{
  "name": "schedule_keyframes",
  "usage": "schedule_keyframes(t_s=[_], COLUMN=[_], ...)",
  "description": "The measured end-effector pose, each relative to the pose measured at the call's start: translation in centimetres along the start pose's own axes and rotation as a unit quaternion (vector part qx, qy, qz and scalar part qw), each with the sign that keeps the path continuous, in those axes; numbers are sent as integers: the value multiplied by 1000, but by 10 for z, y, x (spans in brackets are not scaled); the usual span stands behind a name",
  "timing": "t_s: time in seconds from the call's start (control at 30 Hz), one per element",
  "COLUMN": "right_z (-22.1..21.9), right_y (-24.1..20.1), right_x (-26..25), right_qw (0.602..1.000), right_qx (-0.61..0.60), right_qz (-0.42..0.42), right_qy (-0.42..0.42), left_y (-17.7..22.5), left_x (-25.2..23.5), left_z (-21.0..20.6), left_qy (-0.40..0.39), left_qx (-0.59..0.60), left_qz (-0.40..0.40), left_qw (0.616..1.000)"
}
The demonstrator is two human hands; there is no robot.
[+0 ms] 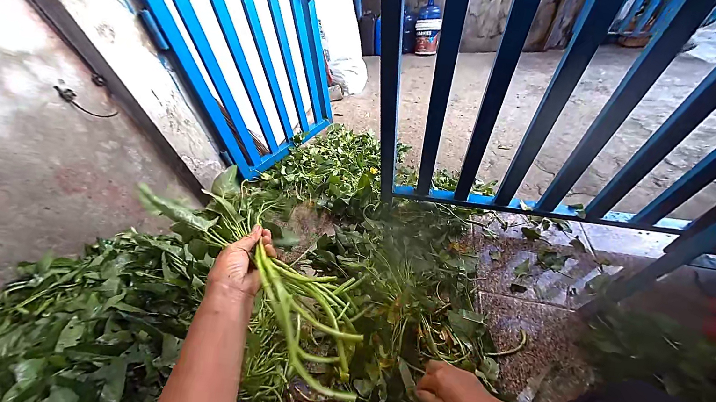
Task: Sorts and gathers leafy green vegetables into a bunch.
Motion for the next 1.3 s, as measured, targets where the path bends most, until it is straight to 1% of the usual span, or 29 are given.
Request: schedule_keyframes(t_s=[0.03, 0.07, 0.1, 0.13, 0.17, 0.2, 0.23, 0.27, 0.3, 0.33, 0.37, 0.4, 0.47, 0.53, 0.57, 0.6, 0.63, 0.67, 0.73, 0.8, 0.83, 0.97, 1.07, 1.13, 1.2, 1.23, 1.3], right_z=[1, 13, 31, 54, 76, 92, 102, 106, 106, 104, 103, 104, 110, 117, 119, 119, 120, 120, 119, 118, 117, 111, 103, 97, 90, 86, 77], right_y=[15, 19, 11, -7, -33, -63, -94, -124, -149, -167, -176, -177, -164, -148, -143, -139, -137, -135, -132, -132, -133, -143, -147, -146, -142, -139, -135], right_x=[-3, 1, 11, 26, 43, 61, 77, 87, 89, 83, 71, 55, 30, 25, 27, 31, 34, 36, 35, 35, 37, 49, 55, 57, 59, 59, 60], right_qw=[998, 994, 989, 982, 964, 933, 893, 862, 840, 822, 805, 791, 760, 729, 720, 720, 731, 750, 802, 840, 853, 890, 897, 899, 906, 903, 868], right_qx=[-14, -27, -36, -43, -53, -56, -51, -37, -13, 20, 56, 83, 89, 72, 61, 47, 32, 15, -11, -8, -1, 59, 68, 35, -42, -100, -228], right_qz=[-67, -105, -112, -94, -51, 3, 62, 113, 149, 164, 160, 146, 134, 153, 173, 196, 216, 235, 250, 251, 256, 269, 313, 343, 369, 384, 437], right_qy=[-2, 31, 86, 161, 256, 355, 443, 493, 521, 546, 569, 589, 630, 663, 669, 664, 647, 618, 543, 481, 455, 363, 304, 268, 203, 163, 70], left_y=[2, 3, 2, -1, -6, -13, -20, -28, -35, -41, -46, -50, -54, -58, -58, -58, -57, -57, -56, -58, -60, -64, -58, -54, -53, -53, -50], left_x=[1, 3, 5, 7, 9, 12, 16, 21, 26, 33, 39, 45, 58, 68, 74, 79, 84, 88, 98, 108, 113, 132, 150, 161, 170, 175, 181], left_z=[0, -3, -7, -11, -17, -23, -30, -38, -47, -55, -62, -68, -76, -77, -77, -75, -73, -70, -63, -56, -53, -44, -42, -43, -44, -42, -37], left_qy=[23, 33, 40, 44, 46, 53, 63, 71, 79, 84, 89, 92, 90, 72, 64, 56, 53, 50, 45, 40, 39, 43, 49, 48, 41, 40, 28], left_qx=[-19, -34, -50, -68, -86, -96, -98, -94, -88, -81, -72, -57, -6, 57, 81, 102, 120, 132, 142, 150, 157, 180, 202, 213, 206, 199, 182], left_qz=[-31, -52, -66, -73, -77, -81, -87, -92, -98, -102, -106, -109, -88, -42, -23, -11, -4, -1, 0, 1, 0, -4, -2, -5, -11, -16, -33], left_qw=[999, 998, 996, 994, 992, 991, 989, 989, 988, 988, 988, 988, 992, 995, 994, 993, 991, 990, 989, 988, 987, 983, 978, 976, 978, 979, 982])
Point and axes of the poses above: each hand's wrist, its own x-axis away from the middle knuckle, its own z-axis out of the back of the hand, y = z × x, the point moved 7 cm from there along -x, towards the middle knuckle, and after that the axes turned 15 degrees about -y, right-handed, at the moved point
